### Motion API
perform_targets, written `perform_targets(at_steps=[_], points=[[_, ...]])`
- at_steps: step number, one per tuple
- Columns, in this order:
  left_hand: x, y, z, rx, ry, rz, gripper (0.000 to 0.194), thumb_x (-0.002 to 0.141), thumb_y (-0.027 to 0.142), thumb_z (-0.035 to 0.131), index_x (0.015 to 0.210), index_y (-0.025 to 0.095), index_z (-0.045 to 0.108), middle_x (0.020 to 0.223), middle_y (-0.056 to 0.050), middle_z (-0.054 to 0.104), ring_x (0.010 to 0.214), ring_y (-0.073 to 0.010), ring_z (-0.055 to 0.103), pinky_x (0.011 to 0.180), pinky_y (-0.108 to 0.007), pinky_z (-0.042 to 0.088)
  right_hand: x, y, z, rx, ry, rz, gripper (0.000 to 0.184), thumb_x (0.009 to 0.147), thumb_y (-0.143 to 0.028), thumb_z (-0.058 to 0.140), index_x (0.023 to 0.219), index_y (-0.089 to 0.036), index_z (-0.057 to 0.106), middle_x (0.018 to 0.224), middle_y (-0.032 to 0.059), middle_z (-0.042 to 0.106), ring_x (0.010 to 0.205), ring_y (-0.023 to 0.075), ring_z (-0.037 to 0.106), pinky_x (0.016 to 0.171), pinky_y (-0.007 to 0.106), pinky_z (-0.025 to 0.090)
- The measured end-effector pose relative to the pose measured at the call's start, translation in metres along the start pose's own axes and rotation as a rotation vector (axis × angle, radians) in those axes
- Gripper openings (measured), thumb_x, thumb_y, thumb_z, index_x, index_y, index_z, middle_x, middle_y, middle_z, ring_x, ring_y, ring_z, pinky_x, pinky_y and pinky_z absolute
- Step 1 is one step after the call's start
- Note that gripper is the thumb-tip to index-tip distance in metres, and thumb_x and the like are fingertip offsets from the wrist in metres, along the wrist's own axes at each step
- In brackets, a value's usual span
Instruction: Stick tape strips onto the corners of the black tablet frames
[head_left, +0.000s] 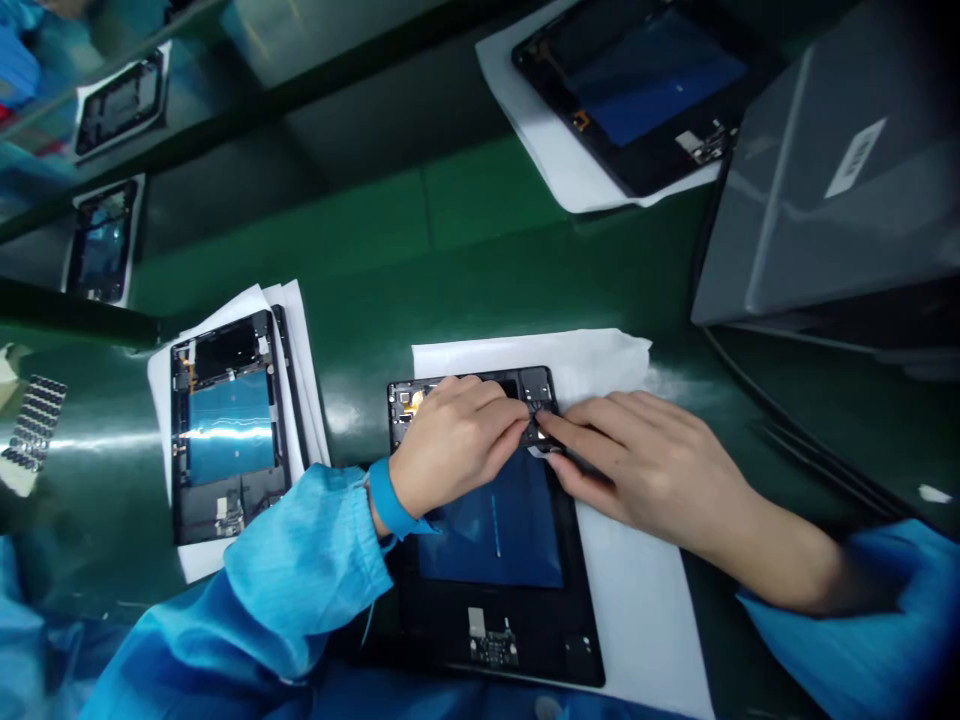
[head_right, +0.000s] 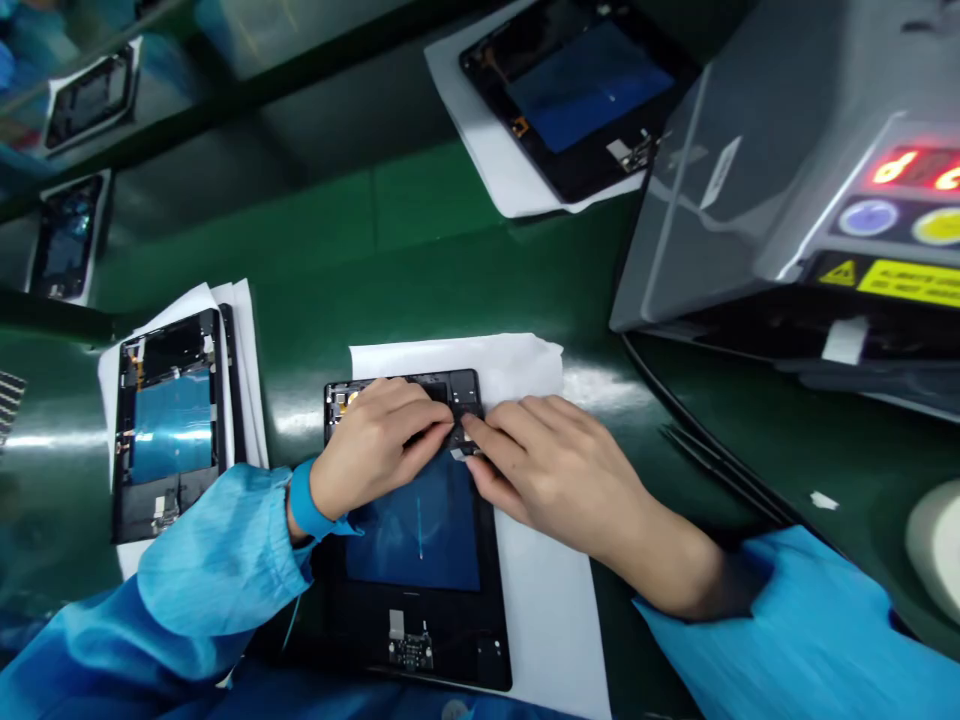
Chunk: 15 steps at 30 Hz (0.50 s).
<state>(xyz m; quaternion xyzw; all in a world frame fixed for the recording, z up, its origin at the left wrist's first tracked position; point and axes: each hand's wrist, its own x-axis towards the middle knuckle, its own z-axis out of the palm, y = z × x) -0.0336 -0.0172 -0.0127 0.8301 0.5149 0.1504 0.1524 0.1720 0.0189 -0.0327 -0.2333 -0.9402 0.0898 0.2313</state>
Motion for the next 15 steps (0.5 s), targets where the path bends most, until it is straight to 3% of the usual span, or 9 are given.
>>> perform_targets(at_steps=[15], points=[[0.0003,0.0002,0.0013,0.032,0.013,-0.001,0.022,0.095,0.025,0.044,0.088,0.017,0.064,0.077,-0.003,0.061,0.074,-0.0177,0.053,0.069,-0.032,0.04,0.0039,-0.0014,-0.0004,0.037,-0.041,0.027,0.021,0.089,-0.024,0.053,0.101,-0.011,0.065,0.083,0.0077,0.063,0.073,0.02,0.058,0.065,0.035,0.046]])
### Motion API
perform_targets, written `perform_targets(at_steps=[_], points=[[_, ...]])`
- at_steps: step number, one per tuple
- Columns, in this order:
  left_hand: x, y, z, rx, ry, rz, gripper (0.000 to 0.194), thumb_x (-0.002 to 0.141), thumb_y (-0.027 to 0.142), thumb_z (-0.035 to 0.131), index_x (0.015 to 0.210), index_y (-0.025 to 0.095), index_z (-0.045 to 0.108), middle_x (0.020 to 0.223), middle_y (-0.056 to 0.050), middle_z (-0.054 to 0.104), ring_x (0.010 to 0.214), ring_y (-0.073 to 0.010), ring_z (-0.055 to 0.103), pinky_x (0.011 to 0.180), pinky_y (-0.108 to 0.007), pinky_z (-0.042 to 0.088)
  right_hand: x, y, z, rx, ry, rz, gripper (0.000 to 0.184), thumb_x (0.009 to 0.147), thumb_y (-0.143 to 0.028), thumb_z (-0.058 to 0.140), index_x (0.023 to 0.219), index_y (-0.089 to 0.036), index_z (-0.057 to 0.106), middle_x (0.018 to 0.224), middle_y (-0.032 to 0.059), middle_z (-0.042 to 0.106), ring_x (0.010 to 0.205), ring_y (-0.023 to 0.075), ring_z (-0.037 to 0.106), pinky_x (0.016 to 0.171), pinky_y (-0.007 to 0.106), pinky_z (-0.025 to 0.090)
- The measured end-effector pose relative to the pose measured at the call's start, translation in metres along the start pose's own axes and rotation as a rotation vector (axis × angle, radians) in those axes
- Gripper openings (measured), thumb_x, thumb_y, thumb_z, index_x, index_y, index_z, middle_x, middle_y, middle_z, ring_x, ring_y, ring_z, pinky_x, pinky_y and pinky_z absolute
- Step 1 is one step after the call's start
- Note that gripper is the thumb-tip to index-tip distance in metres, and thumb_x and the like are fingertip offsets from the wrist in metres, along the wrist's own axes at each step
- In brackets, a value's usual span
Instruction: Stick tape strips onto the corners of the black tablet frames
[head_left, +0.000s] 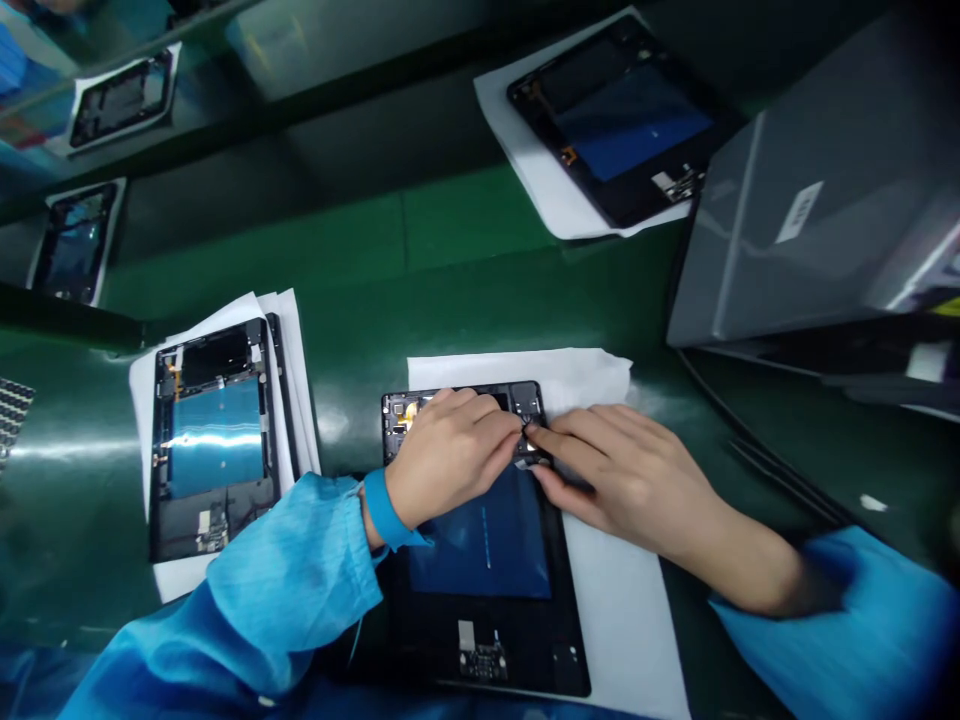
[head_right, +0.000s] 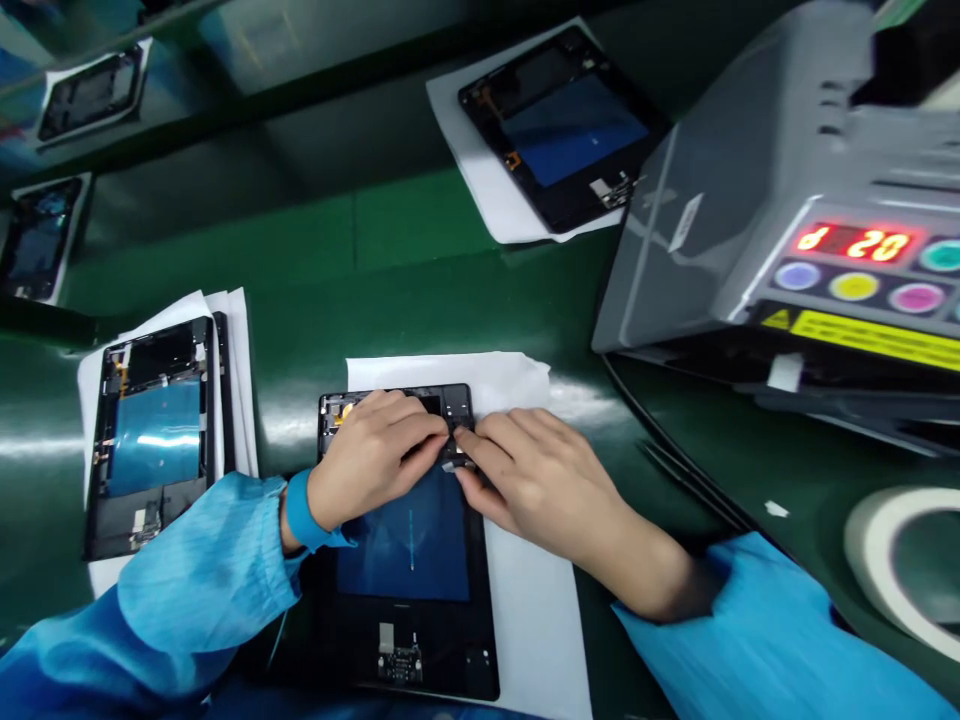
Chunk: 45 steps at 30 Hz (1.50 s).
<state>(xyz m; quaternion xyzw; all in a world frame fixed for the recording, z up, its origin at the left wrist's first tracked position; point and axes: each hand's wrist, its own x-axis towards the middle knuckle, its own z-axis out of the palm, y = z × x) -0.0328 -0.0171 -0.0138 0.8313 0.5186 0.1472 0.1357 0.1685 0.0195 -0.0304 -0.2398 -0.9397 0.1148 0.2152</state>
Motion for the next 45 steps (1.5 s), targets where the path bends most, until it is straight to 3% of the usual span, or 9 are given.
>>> perform_targets(at_steps=[6,13,19,23,33,45], points=[[0.0,0.0,-0.001,0.005,0.004,0.021,0.018,0.093,0.024,0.048,0.087,0.017,0.063,0.077,-0.003,0.062,0.074,-0.0176,0.054,0.069,-0.031,0.04,-0.001,0.005,0.0,0.04,0.039,0.005,0.02,0.09,-0.025,0.053,0.102,-0.014,0.065,0.083,0.0057,0.064,0.074,0.0179,0.059,0.066,0.032,0.048],[0.002,0.0,0.001,0.002,0.041,0.024,0.015,0.091,0.022,0.052,0.083,0.017,0.064,0.076,-0.002,0.062,0.073,-0.0171,0.056,0.07,-0.03,0.041,-0.019,-0.019,-0.004,0.094,0.127,0.133,0.018,0.088,-0.02,0.056,0.103,-0.014,0.063,0.09,0.0072,0.067,0.079,0.0192,0.062,0.071,0.034,0.05],[-0.001,0.0,0.001,0.013,0.02,0.003,0.013,0.09,0.02,0.054,0.082,0.016,0.064,0.076,-0.002,0.062,0.073,-0.0176,0.056,0.07,-0.03,0.042,-0.003,-0.017,-0.003,-0.074,0.19,0.16,0.016,0.087,-0.019,0.057,0.101,-0.013,0.064,0.088,0.0048,0.069,0.071,0.0155,0.064,0.058,0.027,0.047],[-0.003,-0.001,0.001,0.011,0.01,-0.013,0.017,0.091,0.022,0.051,0.082,0.016,0.064,0.077,-0.003,0.062,0.076,-0.0186,0.055,0.071,-0.032,0.042,0.01,-0.009,0.003,-0.159,0.184,0.128,0.014,0.085,-0.017,0.059,0.097,-0.014,0.066,0.084,0.0029,0.069,0.07,0.0149,0.064,0.057,0.026,0.045],[0.0,-0.001,0.001,-0.04,-0.001,-0.029,0.021,0.094,0.022,0.046,0.082,0.016,0.063,0.077,-0.003,0.062,0.075,-0.0181,0.054,0.07,-0.032,0.041,0.01,-0.004,0.005,-0.222,0.16,0.107,0.009,0.085,-0.016,0.06,0.093,-0.014,0.065,0.084,0.0024,0.07,0.069,0.0141,0.063,0.056,0.027,0.042],[-0.001,-0.001,0.001,-0.014,-0.015,-0.02,0.023,0.095,0.023,0.044,0.082,0.016,0.062,0.078,-0.003,0.061,0.076,-0.0188,0.055,0.071,-0.033,0.041,0.013,-0.011,0.004,-0.316,0.092,0.095,0.008,0.086,-0.016,0.059,0.086,-0.016,0.066,0.084,0.0012,0.067,0.065,0.0129,0.057,0.055,0.028,0.037]])
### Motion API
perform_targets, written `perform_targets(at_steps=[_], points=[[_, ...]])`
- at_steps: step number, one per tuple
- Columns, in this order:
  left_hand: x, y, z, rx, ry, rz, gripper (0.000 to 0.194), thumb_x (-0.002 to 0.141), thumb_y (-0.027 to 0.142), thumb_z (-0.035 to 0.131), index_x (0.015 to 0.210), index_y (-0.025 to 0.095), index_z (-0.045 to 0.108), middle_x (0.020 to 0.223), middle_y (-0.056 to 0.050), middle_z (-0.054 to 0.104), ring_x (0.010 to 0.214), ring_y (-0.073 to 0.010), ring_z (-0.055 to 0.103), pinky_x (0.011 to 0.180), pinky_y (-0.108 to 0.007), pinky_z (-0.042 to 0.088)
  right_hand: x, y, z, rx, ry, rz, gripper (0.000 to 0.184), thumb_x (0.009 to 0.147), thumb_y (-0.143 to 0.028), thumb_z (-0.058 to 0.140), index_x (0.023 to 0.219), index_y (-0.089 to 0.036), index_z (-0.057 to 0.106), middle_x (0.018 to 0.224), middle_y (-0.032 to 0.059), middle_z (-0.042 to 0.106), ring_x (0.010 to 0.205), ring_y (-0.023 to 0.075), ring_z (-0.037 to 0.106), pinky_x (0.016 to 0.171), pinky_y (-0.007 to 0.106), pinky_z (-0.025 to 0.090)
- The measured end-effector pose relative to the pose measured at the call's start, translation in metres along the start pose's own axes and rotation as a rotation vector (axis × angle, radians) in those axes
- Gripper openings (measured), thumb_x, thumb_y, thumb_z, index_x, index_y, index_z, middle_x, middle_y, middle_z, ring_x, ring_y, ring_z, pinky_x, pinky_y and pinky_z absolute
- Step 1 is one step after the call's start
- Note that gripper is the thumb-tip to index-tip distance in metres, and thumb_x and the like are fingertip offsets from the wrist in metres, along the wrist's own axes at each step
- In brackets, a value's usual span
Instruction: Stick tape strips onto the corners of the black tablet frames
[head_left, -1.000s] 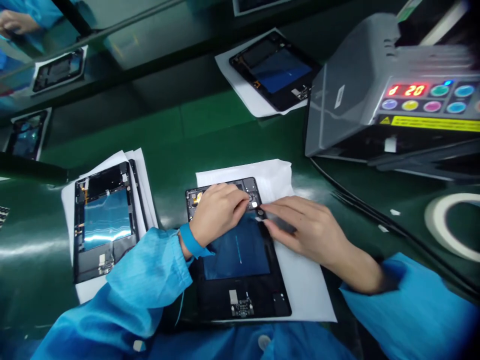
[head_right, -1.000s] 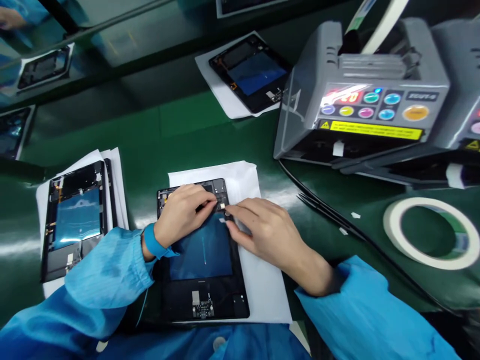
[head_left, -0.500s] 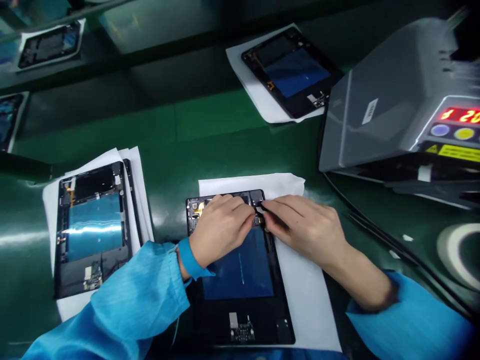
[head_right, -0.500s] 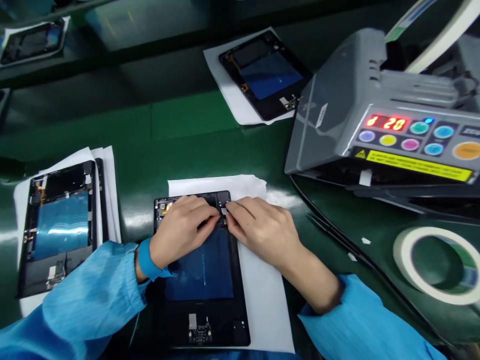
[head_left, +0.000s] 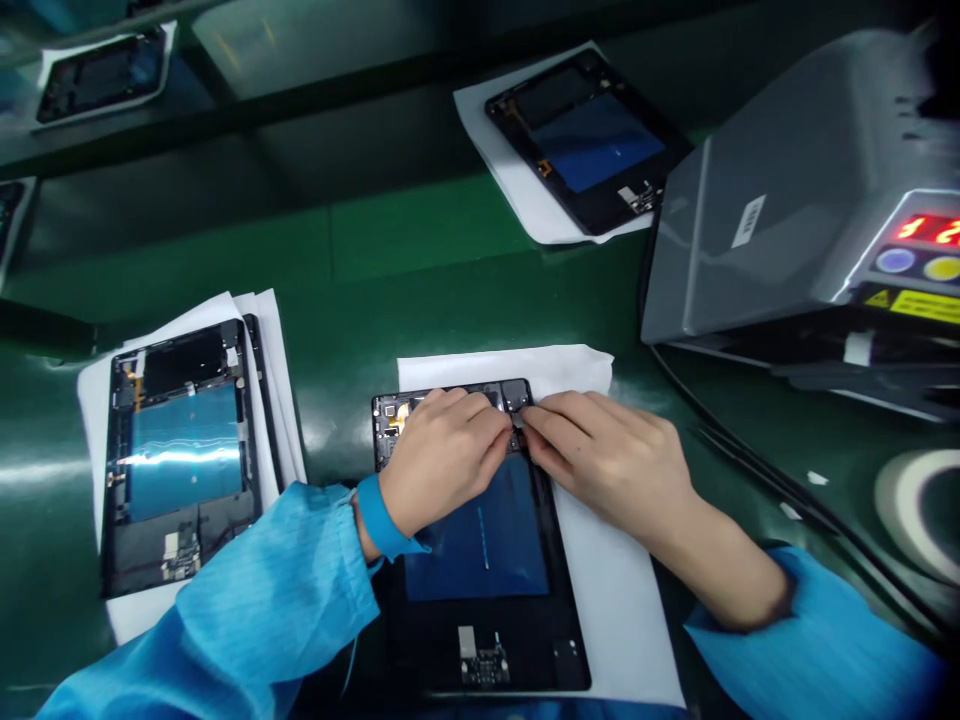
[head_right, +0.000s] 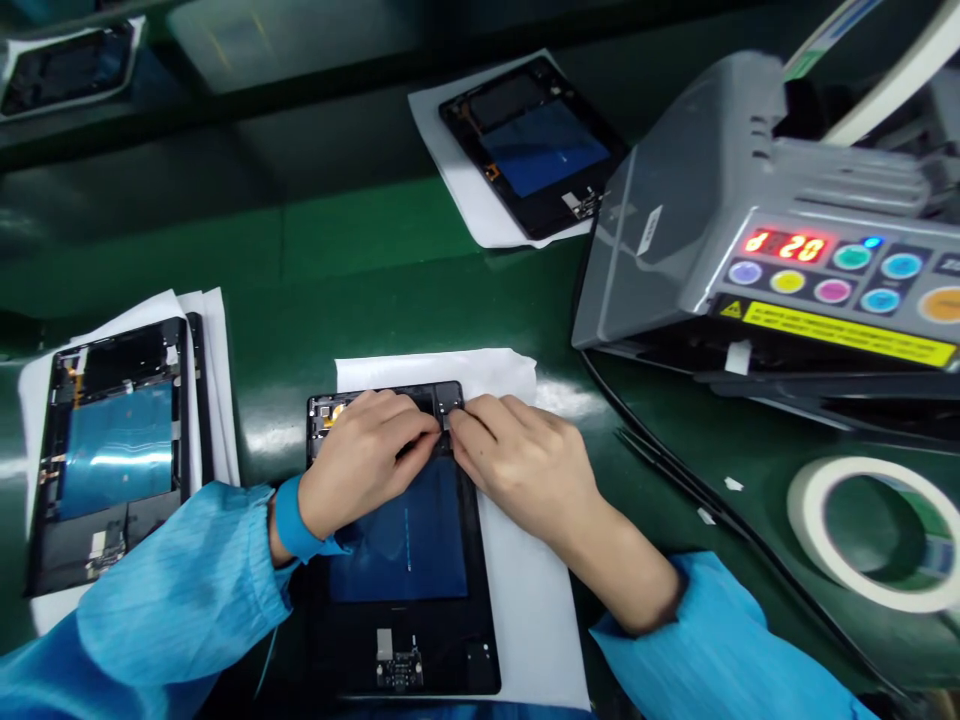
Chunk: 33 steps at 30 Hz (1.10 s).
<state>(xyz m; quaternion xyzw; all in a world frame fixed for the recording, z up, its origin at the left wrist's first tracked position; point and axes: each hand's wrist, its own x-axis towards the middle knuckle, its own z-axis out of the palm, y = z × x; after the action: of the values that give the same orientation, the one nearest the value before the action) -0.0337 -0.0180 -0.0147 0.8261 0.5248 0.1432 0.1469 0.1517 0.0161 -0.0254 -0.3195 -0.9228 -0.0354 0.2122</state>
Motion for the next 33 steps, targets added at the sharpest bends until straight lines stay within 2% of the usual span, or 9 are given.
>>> perform_targets(at_steps=[8,13,16,21,26,30,33], points=[[0.0,0.0,0.001,0.032,-0.012,0.003,0.023,0.094,0.024,0.044,0.082,0.017,0.062,0.078,-0.003,0.06,0.076,-0.0193,0.054,0.071,-0.034,0.04,0.003,-0.003,-0.005,-0.008,-0.05,-0.007,0.012,0.087,-0.015,0.056,0.083,-0.018,0.067,0.085,0.0019,0.066,0.068,0.0138,0.054,0.058,0.03,0.035],[0.001,-0.001,-0.001,0.008,-0.023,-0.018,0.016,0.092,0.021,0.049,0.084,0.017,0.063,0.079,-0.003,0.062,0.077,-0.0198,0.055,0.072,-0.034,0.042,0.006,-0.018,-0.013,-0.105,-0.212,0.013,0.012,0.086,-0.014,0.055,0.088,-0.016,0.067,0.085,0.0044,0.063,0.068,0.0171,0.052,0.057,0.032,0.036],[0.004,-0.001,-0.002,0.005,-0.001,-0.023,0.012,0.089,0.019,0.053,0.083,0.017,0.063,0.078,-0.003,0.062,0.075,-0.0193,0.056,0.071,-0.033,0.042,0.003,-0.022,-0.015,-0.111,-0.248,0.041,0.019,0.085,-0.012,0.053,0.099,-0.013,0.066,0.095,0.0069,0.063,0.073,0.019,0.053,0.06,0.034,0.04],[0.009,0.002,-0.005,-0.054,0.032,-0.055,0.008,0.086,0.018,0.057,0.081,0.018,0.064,0.07,0.0,0.06,0.069,-0.0159,0.055,0.066,-0.029,0.041,-0.02,-0.005,-0.025,0.177,-0.126,0.066,0.027,0.09,-0.016,0.048,0.114,-0.013,0.061,0.111,0.0076,0.063,0.089,0.0198,0.057,0.073,0.033,0.048],[0.017,0.006,-0.009,-0.044,-0.011,-0.116,0.013,0.084,0.021,0.06,0.072,0.018,0.062,0.064,0.002,0.058,0.062,-0.0136,0.052,0.062,-0.027,0.037,-0.057,0.011,-0.043,0.278,0.062,0.127,0.024,0.087,-0.014,0.054,0.11,-0.013,0.061,0.106,0.0094,0.065,0.089,0.0201,0.06,0.076,0.034,0.05],[0.02,0.009,-0.011,-0.049,-0.063,-0.152,0.012,0.082,0.022,0.063,0.071,0.019,0.062,0.065,0.002,0.058,0.062,-0.0129,0.051,0.059,-0.026,0.035,-0.074,0.013,-0.044,0.319,0.058,0.181,0.019,0.087,-0.014,0.055,0.104,-0.015,0.063,0.099,0.0072,0.067,0.084,0.0179,0.061,0.074,0.033,0.051],[0.02,0.01,-0.01,-0.014,-0.054,-0.164,0.014,0.084,0.024,0.061,0.071,0.019,0.061,0.064,0.002,0.056,0.062,-0.0135,0.051,0.061,-0.026,0.035,-0.076,0.013,-0.039,0.337,0.016,0.176,0.016,0.089,-0.014,0.052,0.098,-0.015,0.065,0.095,0.0067,0.068,0.083,0.0177,0.062,0.072,0.033,0.051]])
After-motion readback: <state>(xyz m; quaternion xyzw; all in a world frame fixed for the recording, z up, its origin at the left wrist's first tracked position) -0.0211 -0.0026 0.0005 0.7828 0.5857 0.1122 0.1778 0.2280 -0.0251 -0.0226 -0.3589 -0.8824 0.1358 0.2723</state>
